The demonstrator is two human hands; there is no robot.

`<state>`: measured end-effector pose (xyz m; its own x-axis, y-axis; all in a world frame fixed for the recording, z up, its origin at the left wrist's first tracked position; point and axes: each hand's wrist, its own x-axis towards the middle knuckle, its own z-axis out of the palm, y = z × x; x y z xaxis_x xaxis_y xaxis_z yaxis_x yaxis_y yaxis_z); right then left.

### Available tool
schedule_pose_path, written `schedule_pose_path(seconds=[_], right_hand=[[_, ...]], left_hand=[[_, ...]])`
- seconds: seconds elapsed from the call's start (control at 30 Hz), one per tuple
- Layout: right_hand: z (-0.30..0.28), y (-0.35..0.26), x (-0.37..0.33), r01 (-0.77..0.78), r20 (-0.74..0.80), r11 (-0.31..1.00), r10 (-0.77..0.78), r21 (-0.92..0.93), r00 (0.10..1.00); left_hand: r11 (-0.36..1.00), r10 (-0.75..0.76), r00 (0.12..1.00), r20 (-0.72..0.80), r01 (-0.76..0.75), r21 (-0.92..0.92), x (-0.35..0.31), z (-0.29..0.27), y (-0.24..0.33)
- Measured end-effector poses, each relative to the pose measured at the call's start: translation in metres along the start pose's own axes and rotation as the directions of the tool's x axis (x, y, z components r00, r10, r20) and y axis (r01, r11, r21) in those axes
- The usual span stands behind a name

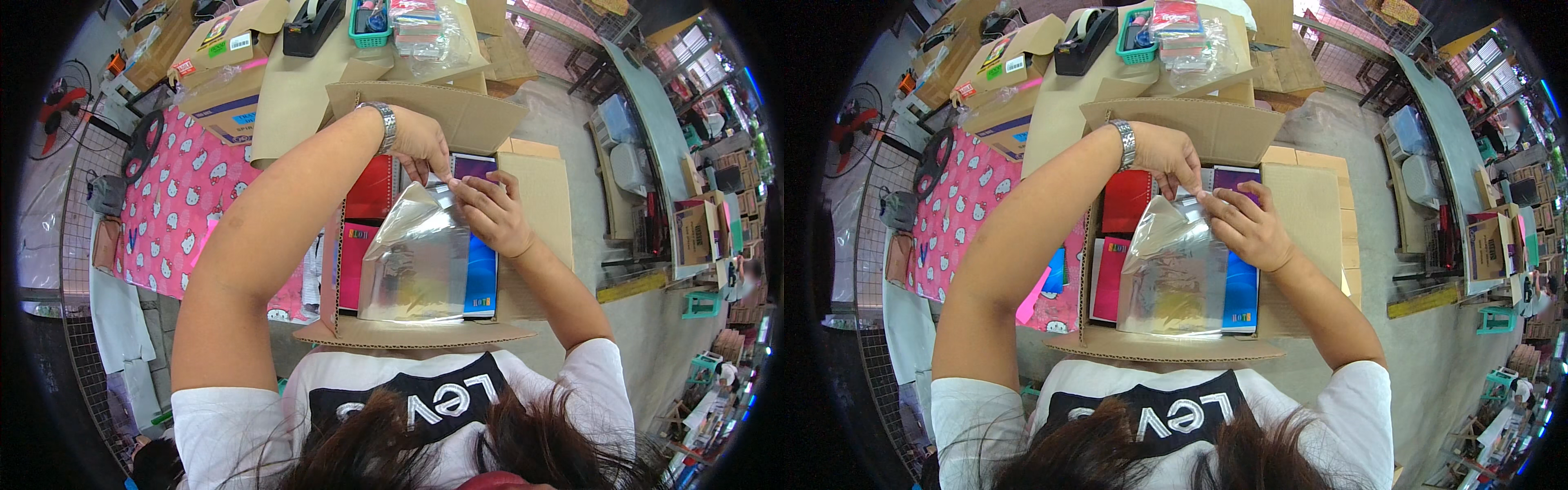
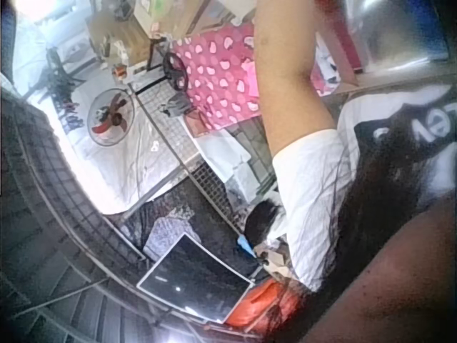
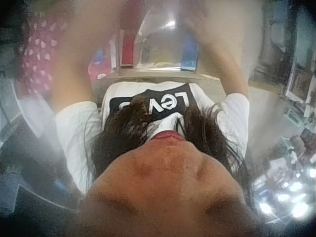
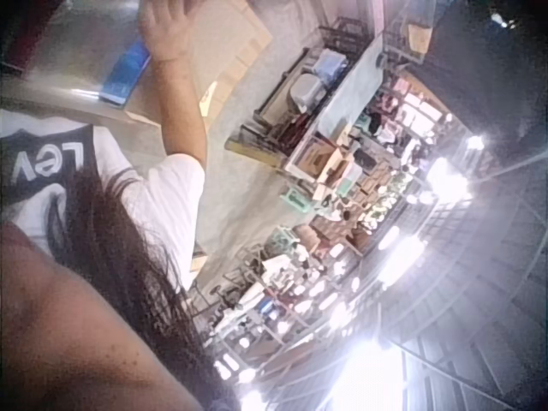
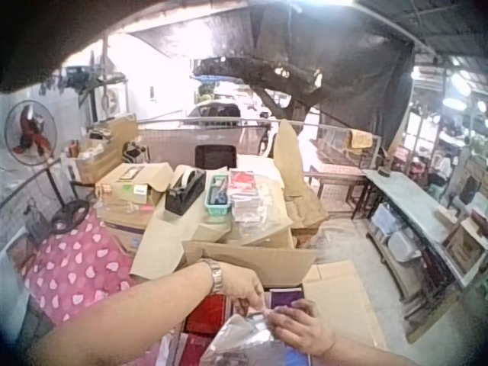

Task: The person picks up several small spiral notebooks, places them into plastic sleeves, and سپس packs them into cardboard boxes.

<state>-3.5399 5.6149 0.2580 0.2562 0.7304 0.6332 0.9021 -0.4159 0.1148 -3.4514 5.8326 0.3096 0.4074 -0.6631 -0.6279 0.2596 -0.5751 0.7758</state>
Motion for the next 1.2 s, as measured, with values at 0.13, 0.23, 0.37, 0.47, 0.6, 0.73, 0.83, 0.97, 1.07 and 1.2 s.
schedule_pose_path(seconds=[0.13, 0.23, 0.37, 0.47, 0.6, 0.73, 0.83, 0.97, 1.07, 1.2], right_hand=[[-0.001, -0.001, 0.0, 0.014, 0.01, 0.999, -0.013, -0.045, 1.0], [0.002, -0.001, -0.004, 0.039, 0.006, 0.995, -0.039, -0.088, 0.999], [0.002, -0.002, -0.006, 0.045, 0.012, 0.993, -0.044, -0.109, 0.999], [0.002, -0.001, -0.001, 0.031, 0.038, 0.999, -0.031, -0.015, 0.999], [-0.002, 0.006, 0.016, -0.423, 0.248, 0.742, 0.343, 0.52, 0.906], [-0.005, 0.032, 0.052, -0.697, 0.591, 0.49, 0.381, 0.523, 0.711], [0.001, 0.048, 0.071, -0.693, 0.715, 0.574, 0.247, 0.436, 0.654], [0.009, 0.053, 0.085, -0.644, 0.802, 0.672, 0.124, 0.365, 0.584], [0.018, 0.067, 0.073, -0.737, 0.827, 0.509, 0.085, 0.444, 0.556], [0.02, 0.086, 0.071, -0.856, 0.865, 0.341, 0.185, 0.389, 0.467]], left_hand=[[1.0, -0.007, 1.0, -0.004, 0.007, 0.01, 0.002, 0.0, -0.001], [1.0, -0.009, 1.0, -0.003, 0.009, 0.015, 0.003, 0.0, -0.001], [0.999, -0.032, 0.999, -0.042, 0.033, 0.04, 0.002, 0.002, 0.003], [0.996, -0.019, 0.995, -0.101, 0.028, 0.084, 0.006, 0.001, -0.003], [0.934, -0.03, 0.97, -0.24, 0.113, 0.34, 0.007, 0.0, 0.004], [0.894, 0.018, 0.94, -0.339, 0.137, 0.427, 0.009, -0.003, -0.001], [0.738, 0.019, 0.946, -0.324, 0.205, 0.643, 0.024, -0.017, -0.008], [0.59, 0.125, 0.908, -0.4, 0.256, 0.766, 0.033, -0.02, -0.022], [0.661, 0.132, 0.884, -0.449, 0.259, 0.704, 0.03, -0.011, -0.019], [0.58, 0.157, 0.853, -0.498, 0.328, 0.745, 0.03, -0.011, -0.016]])
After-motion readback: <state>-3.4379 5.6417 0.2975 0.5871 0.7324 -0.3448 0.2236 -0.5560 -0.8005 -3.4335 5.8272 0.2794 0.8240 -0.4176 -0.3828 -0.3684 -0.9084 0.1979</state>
